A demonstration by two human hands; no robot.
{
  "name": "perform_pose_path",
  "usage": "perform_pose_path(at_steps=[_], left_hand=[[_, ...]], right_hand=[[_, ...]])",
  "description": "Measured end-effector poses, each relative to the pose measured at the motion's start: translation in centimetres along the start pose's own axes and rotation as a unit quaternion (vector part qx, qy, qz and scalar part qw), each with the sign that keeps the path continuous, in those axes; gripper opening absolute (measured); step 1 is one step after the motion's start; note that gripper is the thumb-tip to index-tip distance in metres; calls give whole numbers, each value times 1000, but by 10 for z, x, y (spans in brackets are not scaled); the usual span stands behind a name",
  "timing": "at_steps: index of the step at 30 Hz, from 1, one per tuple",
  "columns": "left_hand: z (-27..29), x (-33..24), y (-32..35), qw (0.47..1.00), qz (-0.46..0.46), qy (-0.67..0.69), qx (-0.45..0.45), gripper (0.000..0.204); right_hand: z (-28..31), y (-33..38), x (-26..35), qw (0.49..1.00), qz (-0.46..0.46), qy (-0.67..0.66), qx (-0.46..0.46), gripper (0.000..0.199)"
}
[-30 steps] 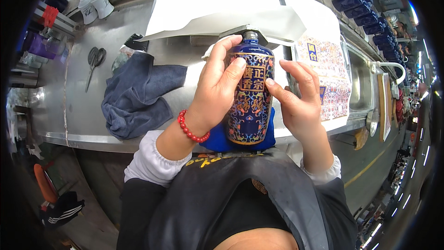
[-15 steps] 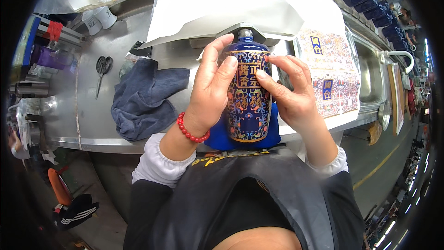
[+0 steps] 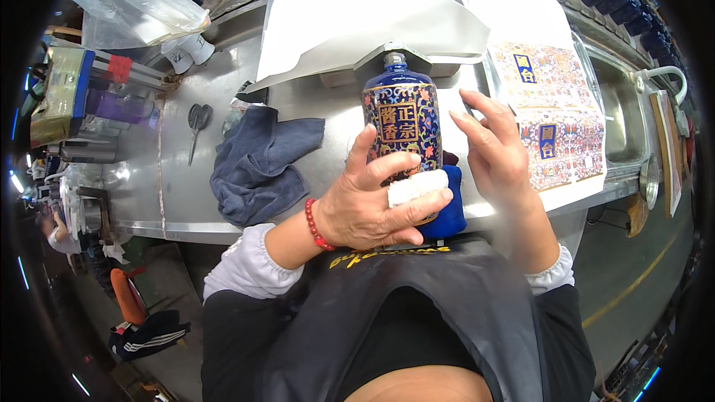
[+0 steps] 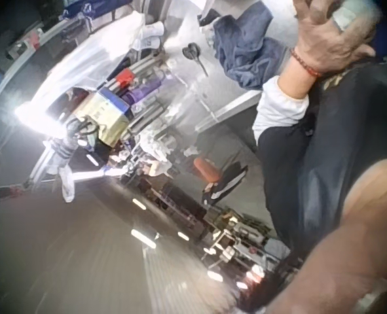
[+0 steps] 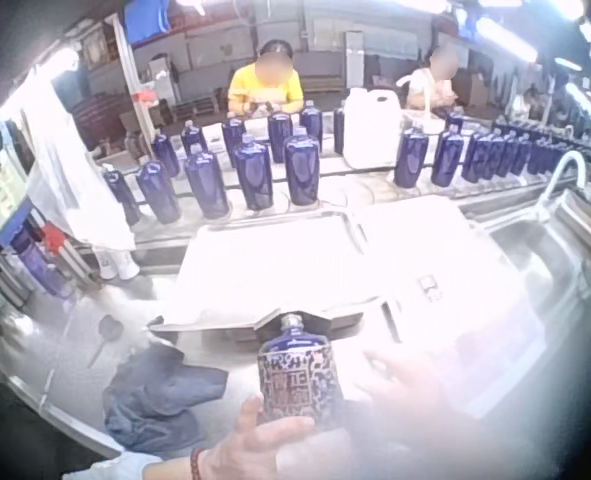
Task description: The person applies decorative labels to blue plastic bottles using a green sponge to smooth the surface and a cloth to wipe the bottle. They handle multiple bottles one at a time, rotating each bottle to align and press the label, then wipe the surface before moving to the next bottle.
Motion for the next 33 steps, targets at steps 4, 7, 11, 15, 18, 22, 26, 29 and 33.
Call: perform_pose_path(at_steps=[4,7,11,15,18,22,26,29,33], left_hand=[[-3,5,14,998,42,2,-42,61],[0,7,24,982,139,-61,-110,102],[-1,6,30,964,227,-121,-65,114],[5,10,26,975,208,-76,-21,119],[13,27,20,975,217,-31,-41,115],[13,37,8,973,208,-89,-42,99],[18,38,-3,972,166,-162,-33,95],[26,36,-7,980,131,-143,-45,82],[28,40,-23,986,84,-138,-37,69]], right_hand=[[-7,-9,3,1000,-2,-20,19,70],[-3,-16,1,999,-21,-41,-17,62],[-4,-18,-1,998,-25,-57,-12,57],[-10,-12,1,999,-17,-46,12,61],[-16,-7,0,998,-30,-35,31,64],[-16,-10,3,1000,-5,-4,19,68],[-12,-15,6,999,3,33,27,69],[-7,-16,13,998,44,46,13,67],[-12,-10,-4,999,-7,18,29,62]])
Point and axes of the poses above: each hand's wrist, its own y-axis away from the middle knuckle, its own z-axis out of the back of the hand, x = y × z, the point moved 7 cm from there along -y, towards the middle knuckle, and after that the axes turned 10 degrees about z, right-handed, at the moved point
